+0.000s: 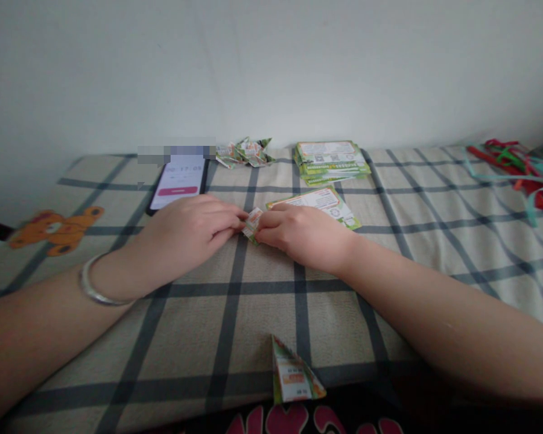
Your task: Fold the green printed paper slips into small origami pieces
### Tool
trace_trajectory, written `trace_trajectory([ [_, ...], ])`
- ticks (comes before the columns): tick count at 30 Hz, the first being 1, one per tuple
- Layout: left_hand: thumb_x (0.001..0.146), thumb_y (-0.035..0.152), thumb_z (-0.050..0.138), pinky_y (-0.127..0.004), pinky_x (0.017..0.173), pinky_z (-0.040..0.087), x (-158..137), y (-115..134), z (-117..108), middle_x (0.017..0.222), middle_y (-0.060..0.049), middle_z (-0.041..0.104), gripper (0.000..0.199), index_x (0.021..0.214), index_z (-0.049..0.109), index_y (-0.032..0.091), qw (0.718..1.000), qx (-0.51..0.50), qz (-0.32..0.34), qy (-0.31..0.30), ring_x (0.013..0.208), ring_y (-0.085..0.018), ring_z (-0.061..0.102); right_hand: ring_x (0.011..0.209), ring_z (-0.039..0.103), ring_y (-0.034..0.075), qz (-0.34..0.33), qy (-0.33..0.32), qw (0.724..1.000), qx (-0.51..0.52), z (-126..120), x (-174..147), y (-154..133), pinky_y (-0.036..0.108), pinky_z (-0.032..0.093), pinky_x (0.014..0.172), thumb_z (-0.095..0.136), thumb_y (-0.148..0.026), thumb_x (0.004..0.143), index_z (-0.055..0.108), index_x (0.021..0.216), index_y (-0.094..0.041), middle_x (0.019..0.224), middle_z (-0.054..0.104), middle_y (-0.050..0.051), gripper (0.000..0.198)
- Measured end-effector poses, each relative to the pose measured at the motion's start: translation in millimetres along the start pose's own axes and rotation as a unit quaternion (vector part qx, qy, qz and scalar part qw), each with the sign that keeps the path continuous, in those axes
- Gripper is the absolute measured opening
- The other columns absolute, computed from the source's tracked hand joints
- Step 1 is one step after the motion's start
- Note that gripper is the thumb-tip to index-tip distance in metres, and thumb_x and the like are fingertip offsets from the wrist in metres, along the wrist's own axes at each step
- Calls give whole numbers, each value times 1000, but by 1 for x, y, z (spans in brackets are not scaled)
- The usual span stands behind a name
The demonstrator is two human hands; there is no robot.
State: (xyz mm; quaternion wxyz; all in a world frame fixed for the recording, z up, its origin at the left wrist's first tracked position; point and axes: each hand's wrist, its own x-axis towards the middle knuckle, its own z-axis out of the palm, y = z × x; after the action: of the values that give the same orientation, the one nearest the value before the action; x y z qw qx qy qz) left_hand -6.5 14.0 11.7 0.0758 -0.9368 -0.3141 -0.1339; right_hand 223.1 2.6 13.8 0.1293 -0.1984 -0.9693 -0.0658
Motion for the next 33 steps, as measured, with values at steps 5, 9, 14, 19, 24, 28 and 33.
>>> trace_trajectory([
  [5,90,14,50,-42,93,53,1,1,4,109,-8,71,21,100,68,14,1000,-6,14,4,103,-25,64,103,65,21,1,-13,1000,-2,1,-2,-1,37,55,90,48,-14,97,69,108,-12,108,71,10,24],
  [9,89,13,48,-42,96,52,1,3,7,113,-11,68,29,113,64,11,1000,1,17,2,107,-26,62,102,65,21,18,-16,1000,2,0,-3,-3,35,55,87,50,-13,96,69,105,-12,105,71,10,22],
  [14,88,14,48,-42,96,52,1,6,7,109,-13,67,27,110,63,10,999,22,35,0,108,-26,60,90,67,19,78,-42,996,-16,0,-2,-10,32,55,77,49,-12,95,68,101,-14,103,70,9,21],
  [19,88,18,50,-44,100,50,-1,8,5,114,-15,64,27,111,62,9,999,20,50,-3,115,-29,57,79,66,21,129,-52,988,-65,2,0,-19,33,52,66,50,-13,92,67,95,-13,97,68,9,18],
  [24,88,22,51,-46,108,44,-5,5,3,124,-18,61,34,118,59,7,999,14,37,-2,129,-31,48,79,69,21,150,-39,986,-68,2,-1,-21,33,54,68,51,-13,91,69,100,-11,101,72,10,20],
  [28,91,26,50,-46,111,41,-4,1,2,123,-17,61,36,120,59,7,999,4,39,-13,133,-31,43,92,70,21,129,-10,990,-48,4,-2,-17,33,55,82,52,-12,90,70,106,-10,114,72,13,24],
  [33,92,29,50,-47,112,39,-4,-3,3,121,-15,63,32,114,63,11,999,0,43,-31,138,-32,37,101,69,22,117,12,991,-60,5,2,-14,35,54,93,50,-14,90,71,106,-8,115,72,14,27],
])
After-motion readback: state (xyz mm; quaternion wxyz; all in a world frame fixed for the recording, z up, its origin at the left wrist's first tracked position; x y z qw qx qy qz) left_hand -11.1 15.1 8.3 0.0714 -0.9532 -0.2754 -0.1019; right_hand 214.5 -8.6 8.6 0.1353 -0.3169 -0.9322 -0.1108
